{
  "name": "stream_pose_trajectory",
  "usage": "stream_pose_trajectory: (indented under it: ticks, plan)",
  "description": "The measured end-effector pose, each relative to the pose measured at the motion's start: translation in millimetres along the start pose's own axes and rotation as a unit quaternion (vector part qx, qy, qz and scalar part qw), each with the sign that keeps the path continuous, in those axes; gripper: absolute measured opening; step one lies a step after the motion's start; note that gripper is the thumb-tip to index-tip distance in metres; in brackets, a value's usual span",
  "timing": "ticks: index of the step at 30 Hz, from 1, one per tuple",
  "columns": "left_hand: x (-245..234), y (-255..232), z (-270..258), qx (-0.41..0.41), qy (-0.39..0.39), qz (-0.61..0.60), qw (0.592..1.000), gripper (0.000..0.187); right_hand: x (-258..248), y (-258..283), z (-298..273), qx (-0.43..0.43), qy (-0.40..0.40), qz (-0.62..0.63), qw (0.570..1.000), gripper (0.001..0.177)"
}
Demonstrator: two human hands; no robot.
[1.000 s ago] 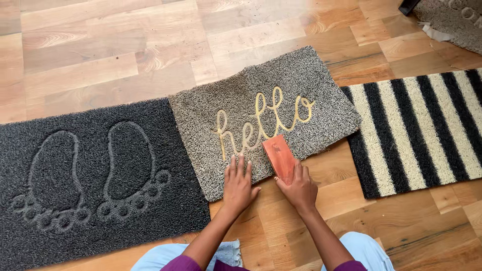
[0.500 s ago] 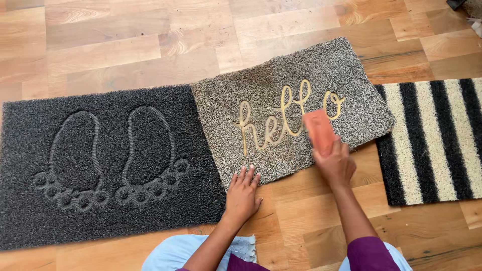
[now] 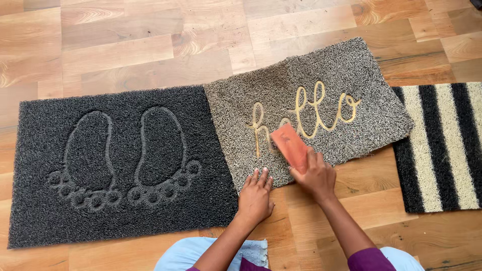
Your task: The person sits on a wooden floor and scrubs several doormats with a red scrubbing block. They clean a dark mat with footprints, a striped mat, and a mat with the word 'hello' by scrubbing the surfaces and moving the mats to access different areas.
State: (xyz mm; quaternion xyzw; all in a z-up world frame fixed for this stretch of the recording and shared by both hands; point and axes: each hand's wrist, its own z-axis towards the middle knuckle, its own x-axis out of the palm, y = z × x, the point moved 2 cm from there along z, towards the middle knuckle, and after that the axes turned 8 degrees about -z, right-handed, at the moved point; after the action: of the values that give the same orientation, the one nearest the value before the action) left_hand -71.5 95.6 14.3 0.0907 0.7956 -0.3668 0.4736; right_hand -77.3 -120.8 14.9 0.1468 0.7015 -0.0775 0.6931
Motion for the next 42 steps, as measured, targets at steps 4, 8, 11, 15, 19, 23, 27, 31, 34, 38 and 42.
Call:
stream_pose_trajectory:
  ticks: [4,8,11,15,19,23,27,31,34,38,42]
  plan:
    - [1.0,-4.3,6.9,0.026,-0.025,-0.009,0.999,0.079,-12.0,-12.9,30.6,0.031,-0.071,-0.026,0.997,0.083]
    - [2.0,-11.7,10.1,0.017,-0.028,-0.015,0.999,0.078,-11.9,0.6,24.6,0.073,-0.061,0.006,0.995,0.078]
    - [-0.1,-11.4,12.1,0.008,0.015,0.014,1.000,0.070,-4.8,36.4,-10.5,-0.016,-0.041,0.037,0.998,0.086]
    - [1.0,-7.4,10.2,0.033,-0.019,-0.023,0.999,0.074,-4.6,17.3,-4.2,-0.057,-0.003,0.047,0.997,0.083]
    - [3.1,-7.0,12.1,0.044,-0.058,-0.017,0.997,0.067,-8.5,-55.8,47.6,0.094,-0.027,-0.040,0.994,0.080]
    - [0.3,-11.9,15.9,0.025,-0.013,0.012,1.000,0.069,-6.1,-106.2,83.9,0.253,0.014,-0.026,0.967,0.080]
    - [-5.6,-17.3,16.7,0.024,0.006,0.025,0.999,0.071,0.0,-68.8,50.5,0.139,-0.018,0.019,0.990,0.085]
    - [-4.4,-24.0,7.1,0.041,0.006,0.027,0.999,0.071,4.5,-10.2,-1.1,-0.061,-0.001,-0.011,0.998,0.091]
    - [-0.6,-28.5,-2.9,0.061,0.007,0.021,0.998,0.067,-13.5,-38.5,6.7,-0.018,-0.002,-0.014,1.000,0.083]
    - [6.6,-30.7,3.4,0.078,-0.008,-0.004,0.997,0.067,-24.7,-73.0,39.5,0.015,-0.014,-0.049,0.999,0.088]
    - [21.3,-17.9,12.2,0.104,-0.104,-0.002,0.989,0.059,-18.7,-92.2,59.5,0.046,0.021,0.008,0.999,0.096]
